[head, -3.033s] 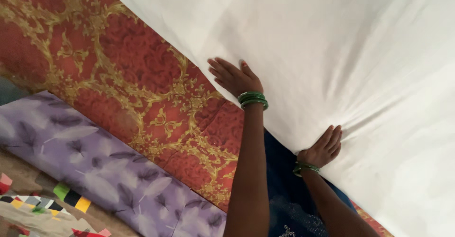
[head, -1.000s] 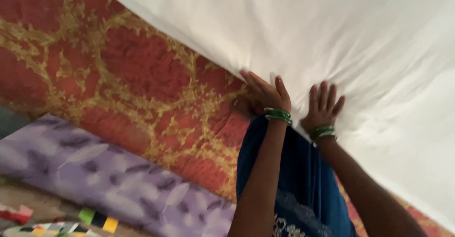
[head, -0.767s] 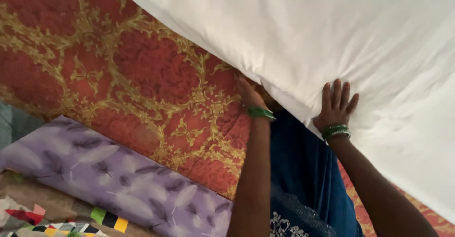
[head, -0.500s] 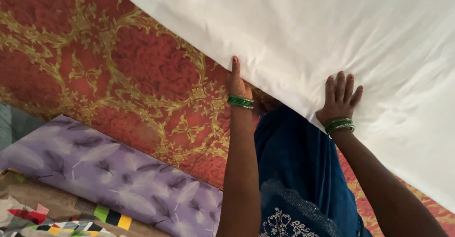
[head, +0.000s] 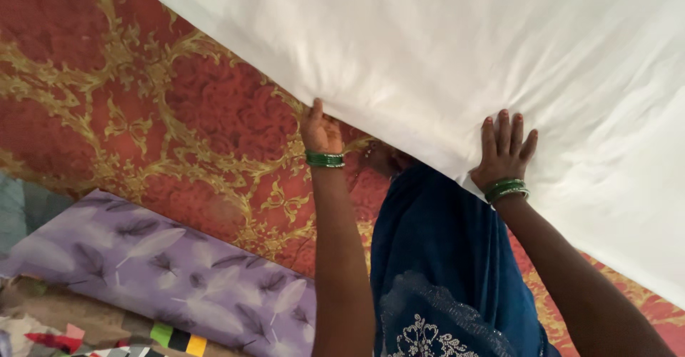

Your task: The person smooths a white sheet across a bed, tucking the edges under the mattress by hand while moving around the perimeter of the bed.

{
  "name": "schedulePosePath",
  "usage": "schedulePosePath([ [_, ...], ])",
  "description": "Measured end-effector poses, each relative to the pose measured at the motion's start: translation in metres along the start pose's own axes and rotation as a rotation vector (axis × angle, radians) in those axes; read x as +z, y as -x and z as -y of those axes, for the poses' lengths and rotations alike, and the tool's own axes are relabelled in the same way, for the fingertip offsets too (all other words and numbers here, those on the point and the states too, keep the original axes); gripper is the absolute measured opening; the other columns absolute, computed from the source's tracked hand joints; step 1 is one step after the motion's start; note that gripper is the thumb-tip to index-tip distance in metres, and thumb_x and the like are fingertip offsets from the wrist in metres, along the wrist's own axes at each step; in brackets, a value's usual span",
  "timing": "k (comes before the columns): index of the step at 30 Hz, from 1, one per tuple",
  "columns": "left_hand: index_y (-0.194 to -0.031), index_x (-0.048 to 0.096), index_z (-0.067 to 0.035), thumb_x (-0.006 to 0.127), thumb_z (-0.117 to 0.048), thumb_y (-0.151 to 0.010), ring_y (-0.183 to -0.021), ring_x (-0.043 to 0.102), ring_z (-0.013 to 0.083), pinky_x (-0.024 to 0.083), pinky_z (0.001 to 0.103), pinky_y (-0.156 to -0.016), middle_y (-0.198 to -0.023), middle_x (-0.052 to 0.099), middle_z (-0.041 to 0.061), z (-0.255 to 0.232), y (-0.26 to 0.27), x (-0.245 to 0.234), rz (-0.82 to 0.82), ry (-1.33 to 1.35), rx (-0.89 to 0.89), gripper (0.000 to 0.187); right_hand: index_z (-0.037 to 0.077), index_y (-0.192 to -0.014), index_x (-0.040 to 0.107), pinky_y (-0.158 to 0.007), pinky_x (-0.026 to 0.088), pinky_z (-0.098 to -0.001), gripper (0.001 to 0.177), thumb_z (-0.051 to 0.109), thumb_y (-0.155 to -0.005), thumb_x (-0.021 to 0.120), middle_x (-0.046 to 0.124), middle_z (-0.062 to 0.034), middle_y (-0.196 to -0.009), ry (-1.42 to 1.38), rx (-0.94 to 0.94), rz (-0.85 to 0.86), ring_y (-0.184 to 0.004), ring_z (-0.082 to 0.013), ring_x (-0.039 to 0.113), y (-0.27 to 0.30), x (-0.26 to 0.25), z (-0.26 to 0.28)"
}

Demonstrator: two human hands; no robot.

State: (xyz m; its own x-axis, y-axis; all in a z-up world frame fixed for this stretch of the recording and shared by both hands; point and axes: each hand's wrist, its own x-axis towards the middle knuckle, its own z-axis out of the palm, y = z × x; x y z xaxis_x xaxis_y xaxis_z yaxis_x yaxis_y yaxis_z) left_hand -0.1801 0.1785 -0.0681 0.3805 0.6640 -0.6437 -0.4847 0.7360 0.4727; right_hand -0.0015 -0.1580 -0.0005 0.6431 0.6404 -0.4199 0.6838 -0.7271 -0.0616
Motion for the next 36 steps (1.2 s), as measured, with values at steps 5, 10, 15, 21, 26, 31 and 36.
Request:
schedulePosePath([
  [5,-0.134,0.056,-0.003,0.075,-0.028,-0.092,-0.105,0.068,0.0226,0.059,0.042,-0.092,-0.119,0.068,0.008,-0.018,-0.021,0.013,-0.102,-0.066,-0.057,0.053,0.005,-0.167,0.034,-0.125,-0.003,-0.0688,0.091,0.011,-0.082,0.064,0.015,-0.0216,-0.178,0.008,-0.032,-0.056,-0.165,-0.0426,0.006,0.002,0.009,-0.006],
  [10,-0.144,0.053,-0.005,0.075,-0.021,-0.102,-0.105,0.064,0.0229,0.053,0.042,-0.085,-0.124,0.066,0.008,-0.027,-0.031,0.023,0.173,0.026,-0.03,0.049,0.006,-0.168,0.034,-0.125,-0.003,-0.0678,0.093,0.012,-0.08,0.065,0.017,-0.0216,-0.179,0.042,-0.033,-0.064,-0.166,-0.0418,0.007,0.002,0.013,-0.008],
  [15,-0.136,0.052,-0.006,0.071,-0.017,-0.091,-0.118,0.065,0.0272,0.057,0.048,-0.101,-0.128,0.067,0.01,-0.026,-0.038,0.024,0.034,0.13,-0.091,0.051,0.006,-0.167,0.035,-0.126,-0.002,-0.0679,0.092,0.011,-0.079,0.065,0.02,-0.0217,-0.178,0.05,-0.027,-0.048,-0.166,-0.0422,0.009,0.005,0.012,-0.008],
  [21,-0.143,0.051,-0.003,0.07,-0.014,-0.101,-0.127,0.058,0.029,0.053,0.047,-0.105,-0.138,0.06,0.012,-0.05,-0.049,0.003,0.111,0.071,-0.105,0.047,0.006,-0.167,0.035,-0.127,0.001,-0.0694,0.092,0.01,-0.081,0.066,0.022,-0.0227,-0.179,0.053,-0.045,-0.104,-0.167,-0.0433,0.011,0.005,0.014,-0.009],
  [26,-0.144,0.047,-0.01,0.068,-0.022,-0.094,-0.126,0.058,0.0242,0.053,0.044,-0.102,-0.138,0.06,0.007,-0.062,-0.063,0.009,0.022,-0.076,-0.029,0.055,0.004,-0.165,0.035,-0.125,0.001,-0.0713,0.097,0.011,-0.074,0.067,0.022,-0.0244,-0.177,-0.003,-0.023,-0.056,-0.165,-0.0452,0.012,0.001,0.009,-0.007],
  [31,-0.152,0.043,0.001,0.069,-0.023,-0.099,-0.13,0.055,0.0294,0.049,0.043,-0.108,-0.147,0.054,0.015,-0.056,-0.076,-0.004,-0.147,-0.328,0.144,0.064,0.005,-0.167,0.037,-0.126,0.001,-0.0712,0.095,0.011,-0.076,0.067,0.022,-0.0231,-0.179,0.006,-0.034,-0.084,-0.167,-0.0447,0.013,0.003,0.011,-0.008],
  [36,-0.161,0.005,-0.002,0.064,-0.035,-0.098,-0.15,0.028,0.0394,0.03,0.049,-0.121,-0.165,0.02,0.024,-0.041,-0.079,0.007,-0.199,-0.83,0.453,0.092,0.004,-0.166,0.038,-0.126,0.002,-0.0717,0.095,0.009,-0.074,0.064,0.023,-0.0236,-0.178,-0.042,-0.034,-0.085,-0.166,-0.046,0.014,0.004,0.015,-0.011],
])
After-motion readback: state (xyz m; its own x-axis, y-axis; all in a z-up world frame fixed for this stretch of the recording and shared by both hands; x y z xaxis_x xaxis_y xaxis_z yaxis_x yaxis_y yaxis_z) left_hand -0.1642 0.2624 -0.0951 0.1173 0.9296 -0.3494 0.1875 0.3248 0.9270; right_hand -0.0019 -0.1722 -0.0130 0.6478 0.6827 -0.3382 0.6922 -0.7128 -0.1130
